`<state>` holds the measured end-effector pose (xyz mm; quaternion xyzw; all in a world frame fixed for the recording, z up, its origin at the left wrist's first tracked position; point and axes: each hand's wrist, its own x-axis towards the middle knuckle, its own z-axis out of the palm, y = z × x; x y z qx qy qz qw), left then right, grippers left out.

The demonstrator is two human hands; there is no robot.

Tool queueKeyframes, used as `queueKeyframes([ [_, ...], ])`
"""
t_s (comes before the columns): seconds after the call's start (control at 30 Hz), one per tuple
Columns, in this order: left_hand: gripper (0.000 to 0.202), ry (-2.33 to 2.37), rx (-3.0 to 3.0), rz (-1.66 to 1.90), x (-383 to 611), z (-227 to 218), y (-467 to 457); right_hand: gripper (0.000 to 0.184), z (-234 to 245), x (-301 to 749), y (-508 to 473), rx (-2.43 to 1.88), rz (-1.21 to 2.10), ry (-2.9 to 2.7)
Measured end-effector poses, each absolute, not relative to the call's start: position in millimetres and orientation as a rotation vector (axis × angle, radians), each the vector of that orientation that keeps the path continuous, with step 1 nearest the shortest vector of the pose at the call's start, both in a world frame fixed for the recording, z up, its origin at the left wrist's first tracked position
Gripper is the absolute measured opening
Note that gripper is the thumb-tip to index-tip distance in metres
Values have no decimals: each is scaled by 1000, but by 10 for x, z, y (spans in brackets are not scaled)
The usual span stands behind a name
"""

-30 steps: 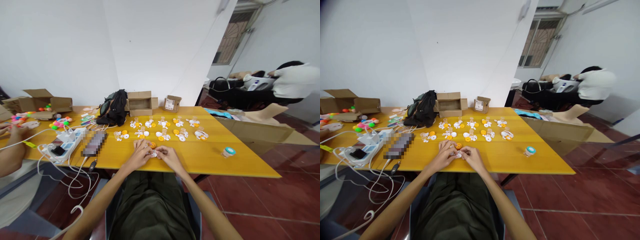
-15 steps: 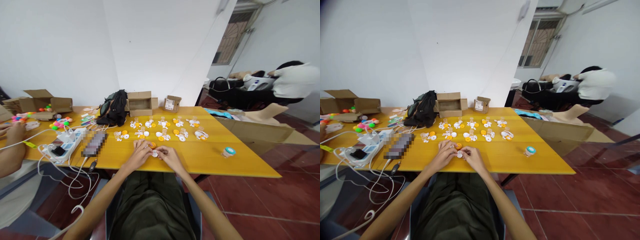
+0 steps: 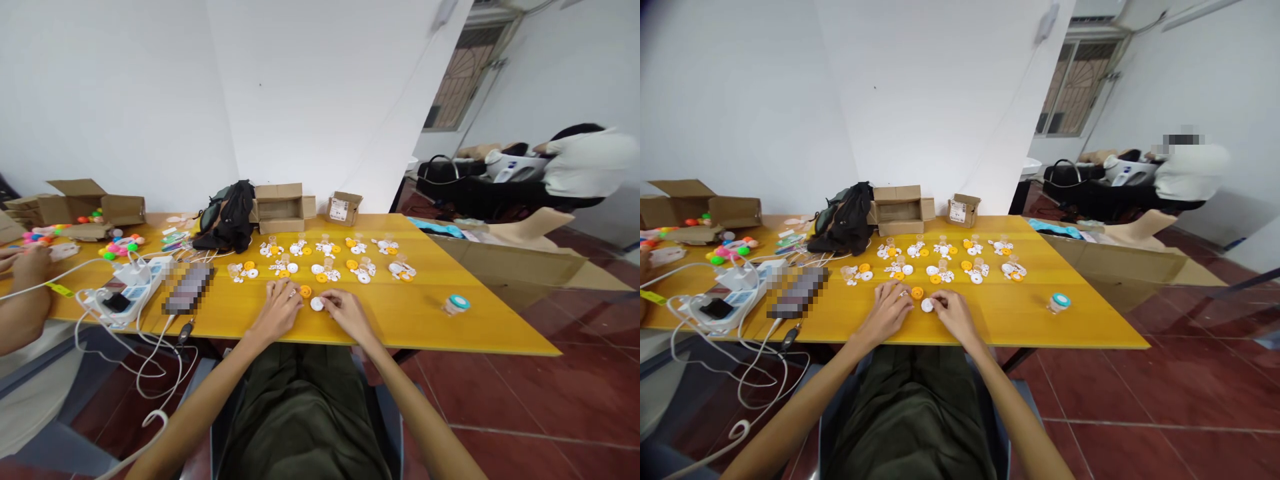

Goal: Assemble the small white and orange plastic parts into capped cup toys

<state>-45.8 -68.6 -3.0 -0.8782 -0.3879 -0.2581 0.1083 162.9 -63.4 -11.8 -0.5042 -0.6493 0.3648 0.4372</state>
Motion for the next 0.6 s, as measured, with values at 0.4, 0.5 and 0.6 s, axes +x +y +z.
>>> queueKeyframes([
  [0.4,12,-1236,-2635,-738,-451,15,-701,18,-33,1641,-724,-1306,519,-1975],
  [0.5,16,-1211,-2660,-743,-452,6,-705,20,5,1613,-746,-1362,515,-2007],
  [0.6,26,-1175,-2683,-758,-452,-7,-702,19,26,1581,-754,-1392,518,-2022],
])
